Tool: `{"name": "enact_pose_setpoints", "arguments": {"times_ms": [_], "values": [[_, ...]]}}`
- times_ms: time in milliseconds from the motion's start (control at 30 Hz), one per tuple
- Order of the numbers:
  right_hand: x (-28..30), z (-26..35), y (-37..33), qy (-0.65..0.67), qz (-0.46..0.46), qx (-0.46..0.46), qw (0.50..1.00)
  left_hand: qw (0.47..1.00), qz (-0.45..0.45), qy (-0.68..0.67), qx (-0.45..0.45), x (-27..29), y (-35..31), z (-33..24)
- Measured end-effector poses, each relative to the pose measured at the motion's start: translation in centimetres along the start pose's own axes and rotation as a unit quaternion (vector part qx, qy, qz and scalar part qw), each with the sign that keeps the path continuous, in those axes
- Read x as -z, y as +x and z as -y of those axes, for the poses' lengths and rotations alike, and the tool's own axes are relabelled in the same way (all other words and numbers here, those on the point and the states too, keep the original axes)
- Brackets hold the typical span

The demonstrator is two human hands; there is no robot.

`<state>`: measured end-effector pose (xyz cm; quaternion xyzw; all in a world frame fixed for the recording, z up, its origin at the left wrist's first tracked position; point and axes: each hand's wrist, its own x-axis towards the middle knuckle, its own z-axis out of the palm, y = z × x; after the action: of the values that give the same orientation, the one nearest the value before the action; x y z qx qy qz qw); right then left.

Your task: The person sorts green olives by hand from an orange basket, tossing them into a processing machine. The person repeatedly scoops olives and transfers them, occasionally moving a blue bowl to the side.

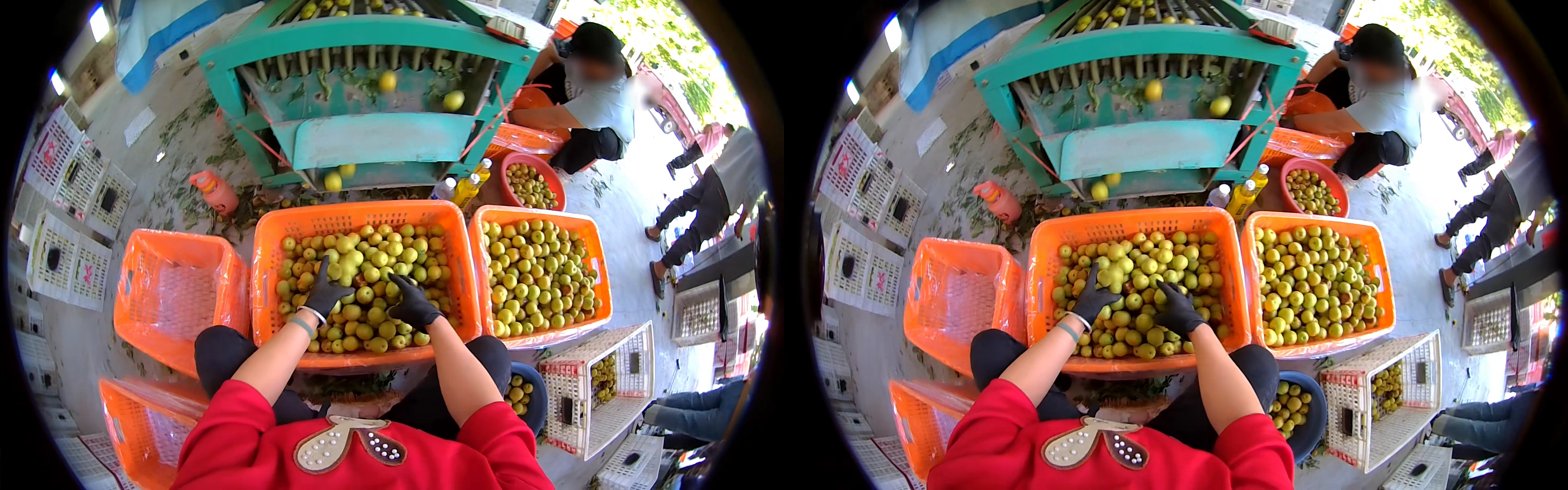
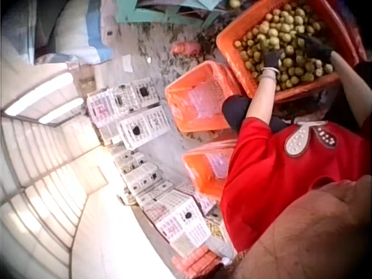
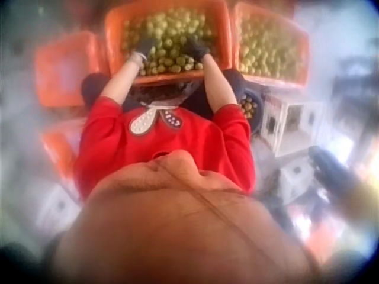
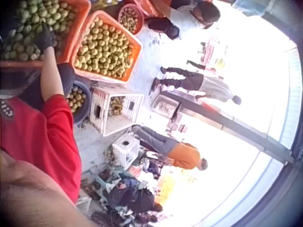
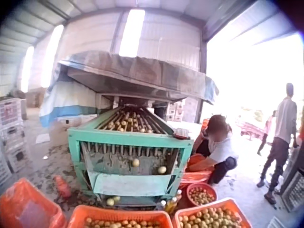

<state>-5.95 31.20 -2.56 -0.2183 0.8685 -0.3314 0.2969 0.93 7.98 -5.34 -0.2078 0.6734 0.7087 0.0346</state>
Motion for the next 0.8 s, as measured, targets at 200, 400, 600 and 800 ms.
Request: {"name": "enact_pose_setpoints", "arguments": {"times_ms": [200,400,600,800], "values": [[1.7,2.2,-1.7,0.233,0.028,0.123,0.964,0.993,0.004,0.088,-0.076,0.6,-3.8,0.0],[1.2,3.7,-0.5,0.560,0.084,-0.020,0.824,0.961,-0.210,0.165,-0.070,13.2,-3.9,7.1],[1.9,3.4,-1.3,0.610,-0.050,-0.164,0.774,0.857,-0.388,0.328,0.082,25.2,-3.4,3.0],[0.5,-0.8,-1.8,0.502,-0.020,-0.092,0.860,0.665,-0.504,0.481,0.270,25.0,-3.7,6.7]]}}
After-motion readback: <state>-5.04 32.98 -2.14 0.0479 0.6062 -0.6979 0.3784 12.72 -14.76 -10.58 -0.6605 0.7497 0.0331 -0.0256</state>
